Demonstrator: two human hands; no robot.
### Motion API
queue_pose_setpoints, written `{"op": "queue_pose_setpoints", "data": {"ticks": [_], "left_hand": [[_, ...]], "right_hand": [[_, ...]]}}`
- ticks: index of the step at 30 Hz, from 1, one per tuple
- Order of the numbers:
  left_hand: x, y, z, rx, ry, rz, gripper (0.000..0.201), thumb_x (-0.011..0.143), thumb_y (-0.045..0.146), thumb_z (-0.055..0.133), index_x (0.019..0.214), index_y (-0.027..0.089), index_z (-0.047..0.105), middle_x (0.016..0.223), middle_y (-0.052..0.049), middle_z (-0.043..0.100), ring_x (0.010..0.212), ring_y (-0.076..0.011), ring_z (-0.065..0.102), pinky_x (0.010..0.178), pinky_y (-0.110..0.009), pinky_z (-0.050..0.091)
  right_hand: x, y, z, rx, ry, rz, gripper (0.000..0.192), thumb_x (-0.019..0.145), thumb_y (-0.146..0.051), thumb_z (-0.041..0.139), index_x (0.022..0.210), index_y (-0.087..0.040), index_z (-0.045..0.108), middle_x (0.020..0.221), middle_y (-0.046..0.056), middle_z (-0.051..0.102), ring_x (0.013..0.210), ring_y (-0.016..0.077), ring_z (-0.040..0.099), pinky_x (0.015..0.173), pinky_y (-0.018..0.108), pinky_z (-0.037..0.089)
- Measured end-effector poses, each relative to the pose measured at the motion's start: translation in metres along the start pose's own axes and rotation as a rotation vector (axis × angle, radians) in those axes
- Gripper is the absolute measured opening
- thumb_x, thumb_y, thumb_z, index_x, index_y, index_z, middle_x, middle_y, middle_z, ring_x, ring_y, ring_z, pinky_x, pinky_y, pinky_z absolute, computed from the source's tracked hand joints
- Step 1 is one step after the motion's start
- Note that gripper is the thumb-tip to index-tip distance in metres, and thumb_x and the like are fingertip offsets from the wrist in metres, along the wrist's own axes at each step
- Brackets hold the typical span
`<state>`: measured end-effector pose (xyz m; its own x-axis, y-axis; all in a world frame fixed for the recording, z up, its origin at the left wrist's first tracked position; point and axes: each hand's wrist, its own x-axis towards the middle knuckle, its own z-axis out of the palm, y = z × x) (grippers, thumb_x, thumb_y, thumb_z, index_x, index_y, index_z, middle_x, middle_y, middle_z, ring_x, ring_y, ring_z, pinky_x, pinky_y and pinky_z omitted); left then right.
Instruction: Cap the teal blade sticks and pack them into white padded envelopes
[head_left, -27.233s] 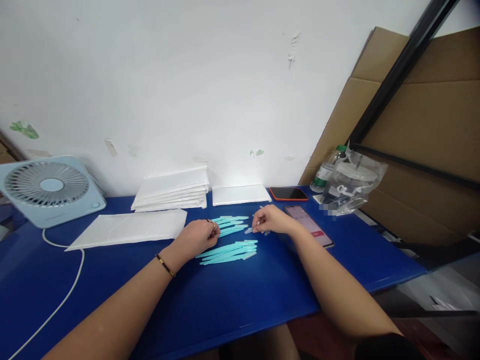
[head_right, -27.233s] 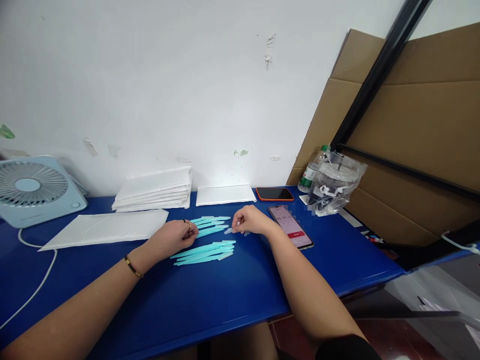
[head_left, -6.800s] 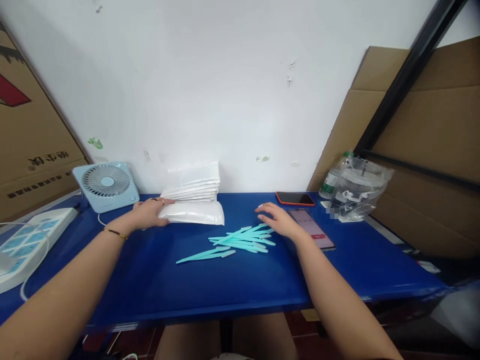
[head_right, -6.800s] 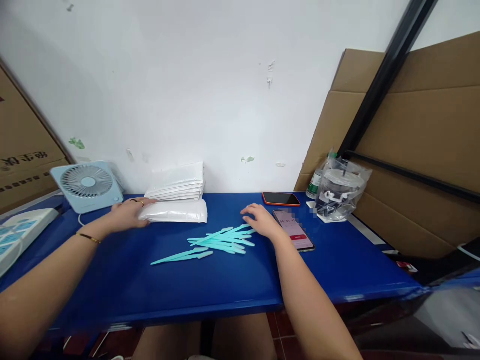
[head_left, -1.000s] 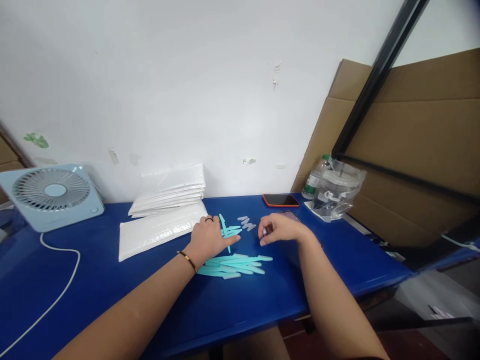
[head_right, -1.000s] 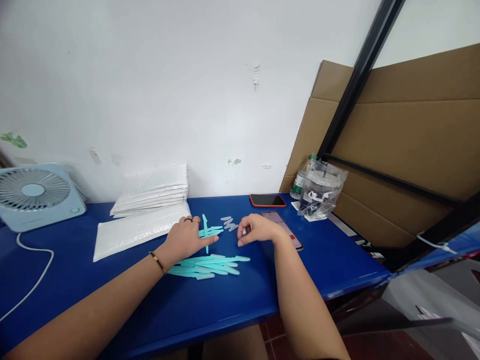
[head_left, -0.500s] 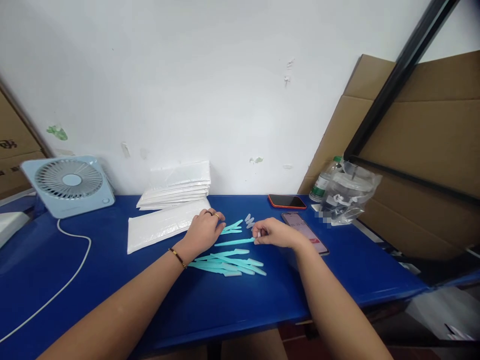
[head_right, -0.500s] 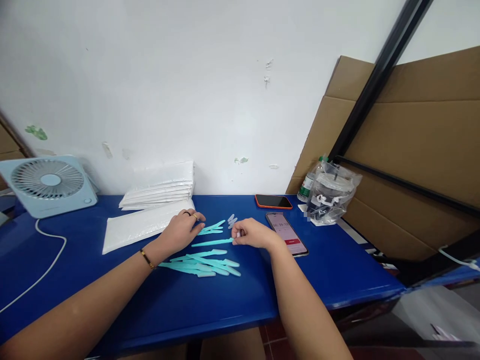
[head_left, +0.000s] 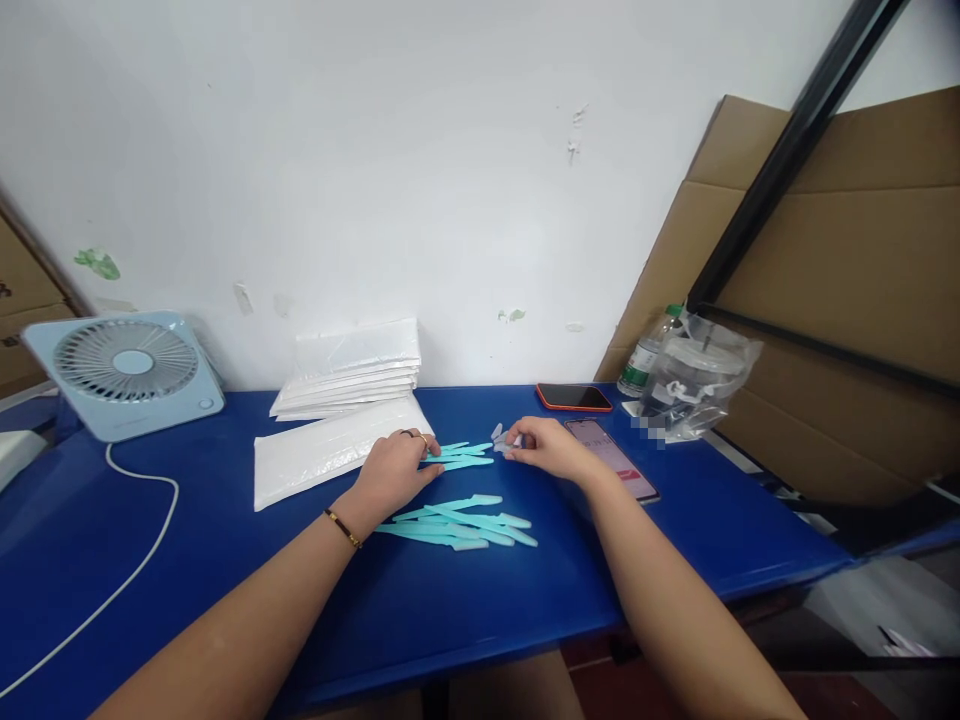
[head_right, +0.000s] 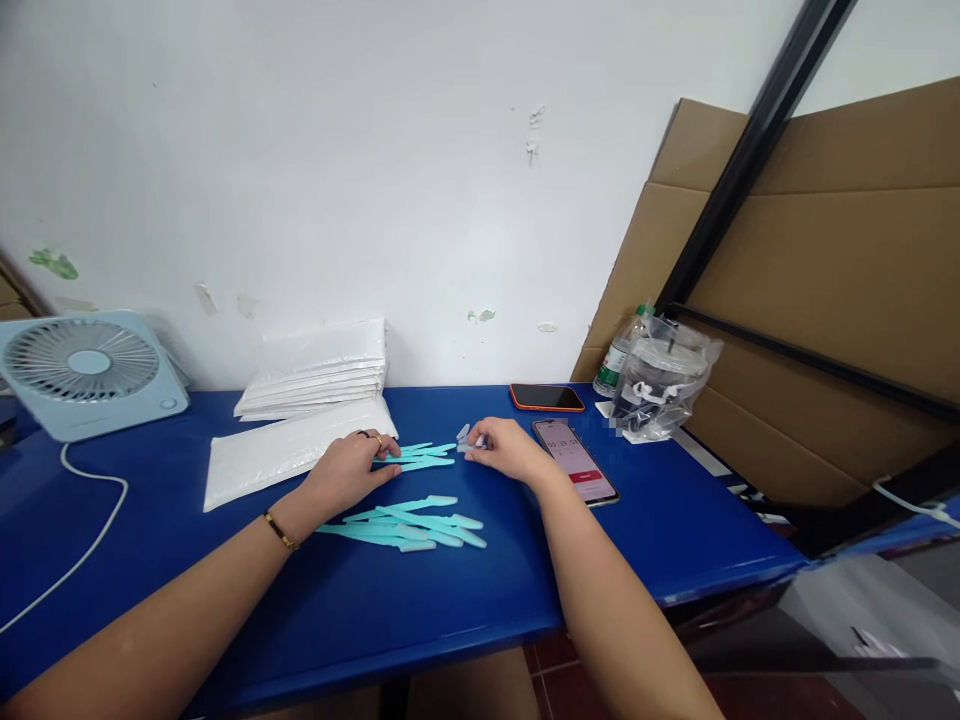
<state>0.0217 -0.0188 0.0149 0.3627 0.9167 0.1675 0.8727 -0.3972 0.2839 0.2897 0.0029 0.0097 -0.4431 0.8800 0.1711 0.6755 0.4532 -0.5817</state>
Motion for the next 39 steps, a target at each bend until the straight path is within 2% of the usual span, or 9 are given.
{"op": "queue_pose_setpoints", "data": {"ticks": [4, 10, 13, 19, 23, 26, 31, 36, 39], "left_hand": [[-0.005, 0.005, -0.003, -0.111, -0.07, 0.079, 0.024, 0.076, 0.045, 0.054, 0.08, 0.024, 0.064, 0.079, 0.0, 0.063, 0.074, -0.0166, 0.057, 0.062, -0.026, 0.037], [-0.01, 0.014, 0.0, -0.163, -0.251, 0.15, 0.02, 0.074, 0.041, 0.056, 0.071, 0.023, 0.065, 0.069, 0.002, 0.065, 0.064, -0.0139, 0.056, 0.055, -0.024, 0.034], [-0.005, 0.011, 0.002, -0.108, -0.211, 0.138, 0.021, 0.077, 0.037, 0.053, 0.068, 0.022, 0.064, 0.07, 0.001, 0.066, 0.063, -0.0144, 0.056, 0.056, -0.025, 0.035], [0.005, 0.007, -0.005, -0.022, -0.018, 0.066, 0.02, 0.078, 0.038, 0.054, 0.079, 0.022, 0.066, 0.084, -0.002, 0.068, 0.081, -0.0193, 0.059, 0.07, -0.029, 0.039], [-0.005, 0.017, -0.009, -0.179, -0.178, 0.174, 0.029, 0.078, 0.048, 0.052, 0.081, 0.023, 0.067, 0.083, -0.002, 0.067, 0.079, -0.0171, 0.059, 0.067, -0.026, 0.04], [-0.012, 0.026, -0.007, -0.224, -0.307, 0.245, 0.026, 0.075, 0.045, 0.056, 0.078, 0.023, 0.067, 0.077, 0.0, 0.066, 0.074, -0.0157, 0.058, 0.062, -0.024, 0.038], [-0.015, 0.031, -0.002, -0.274, -0.389, 0.159, 0.024, 0.075, 0.041, 0.054, 0.073, 0.021, 0.066, 0.071, -0.001, 0.066, 0.062, -0.0141, 0.056, 0.051, -0.024, 0.035], [-0.012, 0.029, 0.0, -0.25, -0.303, 0.116, 0.027, 0.078, 0.04, 0.049, 0.069, 0.019, 0.063, 0.076, -0.002, 0.067, 0.066, -0.0151, 0.057, 0.054, -0.025, 0.036], [-0.008, 0.024, 0.002, -0.229, -0.221, 0.097, 0.027, 0.08, 0.038, 0.048, 0.066, 0.019, 0.061, 0.081, -0.002, 0.067, 0.07, -0.0156, 0.058, 0.058, -0.025, 0.038]], "right_hand": [[-0.003, -0.026, 0.009, 0.028, -0.207, -0.182, 0.026, 0.07, -0.041, 0.069, 0.08, -0.017, 0.066, 0.081, 0.002, 0.056, 0.068, 0.0116, 0.051, 0.059, 0.021, 0.038], [-0.001, -0.035, 0.025, -0.019, -0.307, -0.169, 0.02, 0.071, -0.035, 0.068, 0.077, -0.016, 0.065, 0.077, 0.002, 0.055, 0.065, 0.0106, 0.05, 0.056, 0.021, 0.037], [0.001, -0.027, 0.021, -0.009, -0.266, -0.148, 0.017, 0.073, -0.033, 0.067, 0.076, -0.017, 0.064, 0.077, 0.002, 0.058, 0.065, 0.0109, 0.052, 0.057, 0.021, 0.037], [0.002, -0.005, 0.004, -0.018, 0.022, 0.046, 0.017, 0.072, -0.033, 0.065, 0.072, -0.016, 0.065, 0.074, 0.002, 0.061, 0.06, 0.0107, 0.051, 0.056, 0.022, 0.037], [0.0, -0.004, 0.0, -0.022, 0.047, 0.05, 0.014, 0.074, -0.03, 0.061, 0.074, -0.017, 0.066, 0.073, 0.001, 0.062, 0.059, 0.0104, 0.051, 0.055, 0.022, 0.037], [-0.003, -0.009, -0.002, 0.02, -0.025, 0.042, 0.014, 0.075, -0.028, 0.059, 0.074, -0.016, 0.067, 0.074, 0.002, 0.064, 0.06, 0.011, 0.054, 0.056, 0.022, 0.038], [-0.009, -0.018, -0.01, -0.011, -0.214, -0.006, 0.02, 0.073, -0.035, 0.063, 0.075, -0.016, 0.07, 0.075, 0.002, 0.065, 0.065, 0.0127, 0.055, 0.057, 0.022, 0.039], [-0.012, -0.025, -0.011, 0.032, -0.419, -0.048, 0.031, 0.067, -0.045, 0.068, 0.08, -0.017, 0.072, 0.069, 0.0, 0.064, 0.057, 0.0108, 0.051, 0.051, 0.021, 0.036], [-0.011, -0.024, -0.008, 0.07, -0.44, -0.035, 0.029, 0.067, -0.043, 0.068, 0.079, -0.017, 0.071, 0.062, -0.001, 0.061, 0.054, 0.0102, 0.05, 0.05, 0.02, 0.035]]}}
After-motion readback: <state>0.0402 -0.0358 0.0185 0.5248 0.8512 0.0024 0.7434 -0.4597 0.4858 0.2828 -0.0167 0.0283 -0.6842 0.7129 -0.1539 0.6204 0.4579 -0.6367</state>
